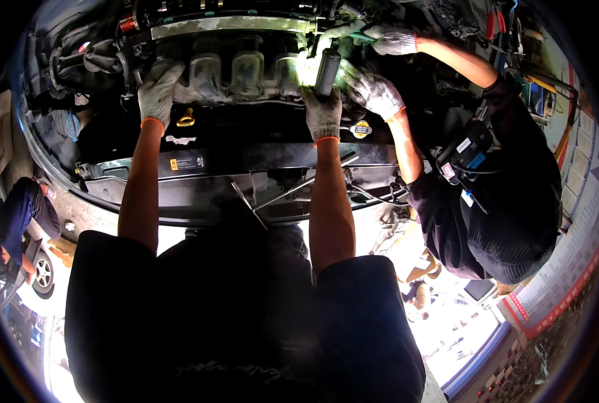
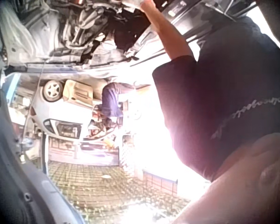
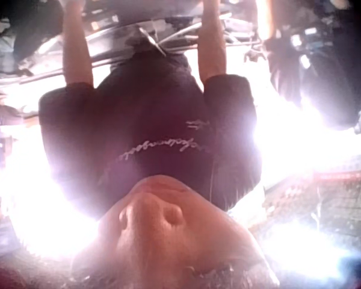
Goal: The person works on a car engine while another person assists by holding a light. They use a socket wrench and their hands to remove a large engine component and set it aside.
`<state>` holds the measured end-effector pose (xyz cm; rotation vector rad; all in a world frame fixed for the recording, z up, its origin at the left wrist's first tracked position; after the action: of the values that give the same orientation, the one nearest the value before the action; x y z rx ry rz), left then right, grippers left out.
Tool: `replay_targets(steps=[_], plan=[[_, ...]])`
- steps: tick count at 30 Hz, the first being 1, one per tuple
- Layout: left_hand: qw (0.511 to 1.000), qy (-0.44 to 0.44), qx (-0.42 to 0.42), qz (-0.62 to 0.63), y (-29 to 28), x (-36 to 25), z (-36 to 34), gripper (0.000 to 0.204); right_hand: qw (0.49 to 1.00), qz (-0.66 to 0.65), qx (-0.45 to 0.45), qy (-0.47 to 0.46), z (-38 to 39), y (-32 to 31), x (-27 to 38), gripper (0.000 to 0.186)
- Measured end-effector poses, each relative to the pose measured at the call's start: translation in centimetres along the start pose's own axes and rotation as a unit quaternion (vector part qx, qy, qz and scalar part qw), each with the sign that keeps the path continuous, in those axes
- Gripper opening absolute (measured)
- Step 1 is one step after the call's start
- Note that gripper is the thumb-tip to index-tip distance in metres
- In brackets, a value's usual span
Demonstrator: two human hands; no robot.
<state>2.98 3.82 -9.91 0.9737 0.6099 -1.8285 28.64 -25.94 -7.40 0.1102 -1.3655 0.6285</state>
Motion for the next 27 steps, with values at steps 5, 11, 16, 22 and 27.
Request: replay_targets(steps=[5,11,16,22,27], plan=[[1.000,-0.025,0.003,-0.014,-0.1,0.8,-0.5,0.022,1.000,0.015,0.001,0.023,-0.1,-0.2,-0.2,0.031],[0.998,-0.013,-0.020,-0.065,0.1,-0.2,0.1,0.023,0.999,0.031,-0.017,0.014,-0.2,-0.6,-1.0,0.033],[1.000,0.011,0.004,-0.015,0.2,-0.4,0.1,0.024,0.999,0.029,-0.015,0.023,-0.1,-0.6,-1.1,0.033],[1.000,0.025,0.013,-0.004,-0.1,0.3,-0.4,0.023,1.000,0.007,-0.006,0.011,0.1,-0.2,0.0,0.030],[0.999,0.026,0.023,0.030,0.0,0.6,-0.5,0.021,1.000,0.005,-0.015,0.015,0.4,-0.2,0.7,0.027]])
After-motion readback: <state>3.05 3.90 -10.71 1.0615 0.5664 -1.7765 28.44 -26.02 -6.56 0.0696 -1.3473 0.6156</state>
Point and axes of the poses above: each hand's wrist, its own z-axis away from the middle knuckle, its own y-axis out of the palm, x = y × z, the point moved 8 cm from there along -z, towards the middle knuckle, and after that the axes turned 6 degrees about -y, right-handed, at the moved point
